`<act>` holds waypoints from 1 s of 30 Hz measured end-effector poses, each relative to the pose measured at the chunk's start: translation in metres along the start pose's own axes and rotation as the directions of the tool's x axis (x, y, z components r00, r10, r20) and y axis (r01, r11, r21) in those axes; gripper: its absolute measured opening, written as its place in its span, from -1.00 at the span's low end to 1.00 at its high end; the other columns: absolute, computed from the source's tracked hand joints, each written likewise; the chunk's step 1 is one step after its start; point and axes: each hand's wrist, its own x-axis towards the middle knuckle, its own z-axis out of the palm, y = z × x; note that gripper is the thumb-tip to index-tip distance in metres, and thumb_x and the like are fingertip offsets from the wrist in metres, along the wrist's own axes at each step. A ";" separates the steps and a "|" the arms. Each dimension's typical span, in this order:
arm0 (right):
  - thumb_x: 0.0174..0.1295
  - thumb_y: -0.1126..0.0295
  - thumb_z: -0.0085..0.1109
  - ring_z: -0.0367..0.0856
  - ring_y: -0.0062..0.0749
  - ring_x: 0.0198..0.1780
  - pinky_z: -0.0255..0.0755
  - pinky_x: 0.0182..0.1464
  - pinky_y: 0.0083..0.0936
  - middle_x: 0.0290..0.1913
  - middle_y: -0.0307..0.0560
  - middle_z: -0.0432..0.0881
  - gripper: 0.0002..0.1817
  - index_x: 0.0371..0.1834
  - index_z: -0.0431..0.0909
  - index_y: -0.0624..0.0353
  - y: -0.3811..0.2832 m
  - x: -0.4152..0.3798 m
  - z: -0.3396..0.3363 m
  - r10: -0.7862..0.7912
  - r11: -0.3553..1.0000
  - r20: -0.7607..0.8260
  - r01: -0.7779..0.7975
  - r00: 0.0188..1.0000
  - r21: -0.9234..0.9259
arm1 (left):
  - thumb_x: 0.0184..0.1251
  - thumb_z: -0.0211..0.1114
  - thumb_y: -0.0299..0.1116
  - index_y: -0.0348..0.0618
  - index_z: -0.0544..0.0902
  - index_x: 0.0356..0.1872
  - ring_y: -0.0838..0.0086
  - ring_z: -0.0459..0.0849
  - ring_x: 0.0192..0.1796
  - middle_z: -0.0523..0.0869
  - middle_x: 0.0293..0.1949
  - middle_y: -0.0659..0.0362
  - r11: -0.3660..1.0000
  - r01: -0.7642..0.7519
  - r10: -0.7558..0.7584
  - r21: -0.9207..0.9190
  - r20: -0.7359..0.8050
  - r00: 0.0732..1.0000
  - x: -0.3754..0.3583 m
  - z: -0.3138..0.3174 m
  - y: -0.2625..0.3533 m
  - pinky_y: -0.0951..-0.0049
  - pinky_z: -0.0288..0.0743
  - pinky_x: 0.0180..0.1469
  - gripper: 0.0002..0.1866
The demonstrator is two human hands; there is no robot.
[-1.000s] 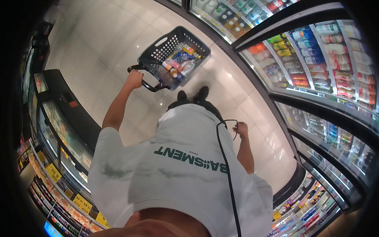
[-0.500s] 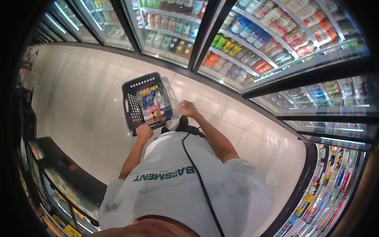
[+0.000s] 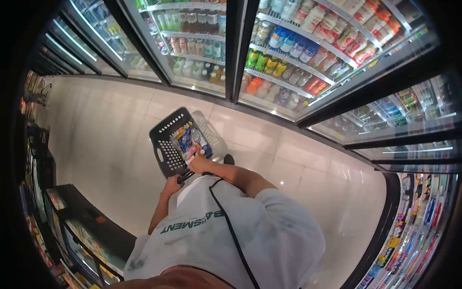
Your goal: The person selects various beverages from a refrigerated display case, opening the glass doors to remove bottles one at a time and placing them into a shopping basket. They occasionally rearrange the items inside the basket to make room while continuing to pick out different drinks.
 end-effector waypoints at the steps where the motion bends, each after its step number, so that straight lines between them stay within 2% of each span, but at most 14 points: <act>1: 0.43 0.10 -0.01 0.70 0.28 -0.22 0.57 -0.06 0.08 -0.32 0.28 0.72 -0.56 -0.33 0.70 0.25 0.004 0.002 0.006 0.023 1.000 -0.057 -0.023 0.998 -0.001 | -0.03 0.44 -0.31 -0.19 0.75 -0.16 -0.02 0.79 -0.15 0.80 -0.25 -0.11 0.997 0.015 -0.015 -0.077 -0.003 1.000 -0.005 -0.003 -0.003 0.13 0.66 -0.03 -0.65; 3: 0.45 0.09 -0.04 0.70 0.30 -0.23 0.56 -0.07 0.10 -0.32 0.30 0.72 -0.54 -0.32 0.70 0.23 0.004 0.005 0.011 0.032 0.999 -0.037 -0.031 0.999 0.018 | -0.02 0.38 -0.34 -0.20 0.76 -0.20 -0.08 0.76 -0.16 0.78 -0.25 -0.14 0.997 0.059 -0.062 0.056 0.047 0.997 -0.002 0.003 0.000 0.06 0.64 -0.04 -0.69; 4: 0.48 -0.02 -0.06 0.73 0.19 -0.13 0.56 0.00 0.03 -0.21 0.21 0.76 -0.47 -0.27 0.77 0.16 -0.001 0.006 0.007 0.095 0.995 0.047 -0.095 0.994 0.006 | -0.03 0.34 -0.34 -0.18 0.78 -0.21 -0.08 0.76 -0.12 0.78 -0.24 -0.16 0.991 0.045 -0.052 0.127 0.050 0.997 0.003 0.012 0.001 0.04 0.64 0.00 -0.69; 5: 0.48 -0.06 -0.09 0.73 0.20 -0.12 0.56 0.01 0.03 -0.25 0.23 0.76 -0.43 -0.31 0.78 0.18 0.004 0.010 0.011 0.102 0.995 0.054 -0.102 0.993 0.003 | -0.04 0.30 -0.35 -0.15 0.79 -0.20 -0.09 0.76 -0.09 0.78 -0.24 -0.15 0.980 0.121 -0.131 0.155 0.053 0.990 0.006 0.014 0.010 0.04 0.64 0.03 -0.68; 6: 0.50 -0.03 -0.14 0.71 0.29 -0.22 0.56 -0.07 0.11 -0.31 0.27 0.73 -0.42 -0.34 0.74 0.21 0.007 0.010 0.008 0.058 0.998 0.014 -0.057 0.998 -0.022 | -0.05 0.27 -0.35 -0.11 0.81 -0.19 -0.07 0.76 -0.09 0.79 -0.23 -0.14 0.973 0.194 -0.193 0.122 -0.021 0.981 0.008 0.016 0.020 0.04 0.63 0.05 -0.66; 8: 0.48 -0.07 -0.10 0.71 0.30 -0.27 0.57 -0.10 0.10 -0.37 0.28 0.72 -0.39 -0.40 0.73 0.23 0.012 0.003 0.004 0.107 0.993 -0.010 -0.107 0.994 0.041 | -0.06 0.28 -0.34 -0.08 0.82 -0.19 -0.03 0.78 -0.10 0.80 -0.23 -0.11 0.964 0.239 -0.235 0.115 -0.044 0.971 0.008 0.014 0.045 0.05 0.64 0.05 -0.66; 13: 0.42 -0.06 0.00 0.70 0.32 -0.35 0.58 -0.16 0.10 -0.46 0.34 0.68 -0.41 -0.44 0.73 0.26 0.001 -0.016 -0.024 0.082 0.996 -0.069 -0.080 0.994 0.033 | -0.08 0.30 -0.33 -0.04 0.81 -0.14 0.02 0.79 -0.10 0.81 -0.22 -0.08 0.940 0.330 -0.331 0.086 -0.010 0.944 0.014 0.022 0.064 0.09 0.65 0.03 -0.62; 19: 0.34 0.07 0.08 0.70 0.28 -0.42 0.60 -0.21 0.10 -0.51 0.32 0.67 -0.55 -0.45 0.72 0.23 -0.014 0.016 -0.020 0.030 0.999 -0.138 -0.035 0.990 -0.031 | -0.06 0.30 -0.34 -0.03 0.79 -0.15 0.02 0.79 -0.11 0.81 -0.24 -0.07 0.925 0.377 -0.376 0.039 -0.030 0.926 0.015 0.018 0.032 0.10 0.65 0.01 -0.64; 23: 0.28 0.12 0.11 0.69 0.28 -0.44 0.61 -0.23 0.08 -0.53 0.28 0.67 -0.61 -0.46 0.71 0.21 -0.013 0.025 -0.030 0.083 0.996 -0.153 -0.076 0.985 0.051 | -0.03 0.29 -0.34 -0.05 0.78 -0.19 0.00 0.78 -0.12 0.81 -0.25 -0.06 0.921 0.390 -0.389 0.027 -0.037 0.921 0.020 -0.002 0.037 0.08 0.65 0.00 -0.69; 30: 0.25 0.11 0.12 0.72 0.20 -0.43 0.61 -0.25 0.03 -0.51 0.24 0.70 -0.62 -0.46 0.72 0.19 -0.011 0.066 -0.034 0.080 0.995 -0.206 -0.092 0.975 -0.047 | -0.03 0.31 -0.35 -0.04 0.77 -0.19 0.03 0.79 -0.11 0.82 -0.25 -0.05 0.916 0.397 -0.401 -0.060 -0.137 0.906 0.036 -0.014 0.012 0.08 0.65 0.01 -0.69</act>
